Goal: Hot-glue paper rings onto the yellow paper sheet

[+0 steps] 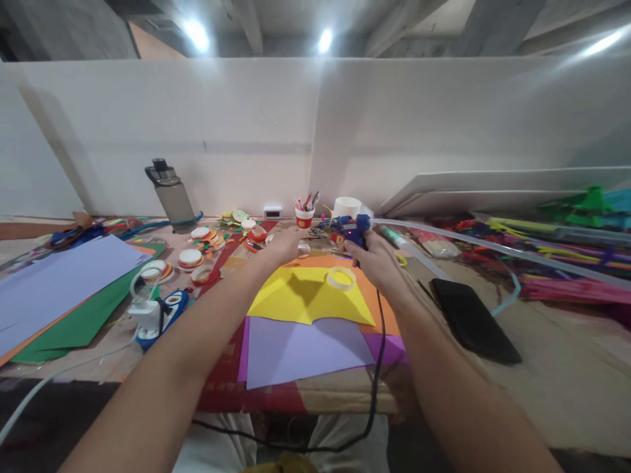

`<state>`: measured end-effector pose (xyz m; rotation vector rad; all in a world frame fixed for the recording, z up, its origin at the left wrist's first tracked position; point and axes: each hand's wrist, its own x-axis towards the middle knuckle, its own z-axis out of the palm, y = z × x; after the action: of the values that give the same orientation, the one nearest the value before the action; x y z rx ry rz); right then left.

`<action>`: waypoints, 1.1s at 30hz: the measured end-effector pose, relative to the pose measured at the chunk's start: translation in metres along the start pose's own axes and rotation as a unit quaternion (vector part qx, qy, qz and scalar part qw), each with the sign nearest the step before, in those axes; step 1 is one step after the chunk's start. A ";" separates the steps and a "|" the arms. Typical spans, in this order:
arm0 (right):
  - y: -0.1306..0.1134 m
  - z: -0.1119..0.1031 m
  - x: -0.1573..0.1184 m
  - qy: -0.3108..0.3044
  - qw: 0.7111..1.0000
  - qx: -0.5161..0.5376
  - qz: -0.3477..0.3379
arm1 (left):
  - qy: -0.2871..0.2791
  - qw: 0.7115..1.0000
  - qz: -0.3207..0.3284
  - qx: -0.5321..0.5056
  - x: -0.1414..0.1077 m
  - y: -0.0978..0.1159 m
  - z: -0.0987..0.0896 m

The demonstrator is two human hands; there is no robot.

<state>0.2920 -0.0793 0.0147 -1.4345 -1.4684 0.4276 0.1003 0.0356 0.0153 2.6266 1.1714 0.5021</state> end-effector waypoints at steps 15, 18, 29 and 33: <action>-0.007 0.004 -0.003 -0.014 1.000 -0.010 -0.011 | -0.094 0.990 0.051 0.095 -0.086 -0.012 0.027; -0.005 0.008 -0.003 -0.027 1.000 -0.004 -0.009 | -0.070 0.995 0.003 0.076 -0.080 0.000 0.016; -0.008 0.002 -0.005 0.026 1.000 -0.001 0.002 | -0.053 0.982 -0.048 -0.172 -0.041 0.033 0.054; -0.012 0.000 -0.006 0.018 1.000 0.008 0.006 | -0.048 0.985 -0.045 -0.161 -0.049 0.024 0.050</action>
<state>0.2845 -0.0877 0.0215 -1.4332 -1.4246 0.4174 0.1062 -0.0200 -0.0327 2.2874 1.0723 0.4939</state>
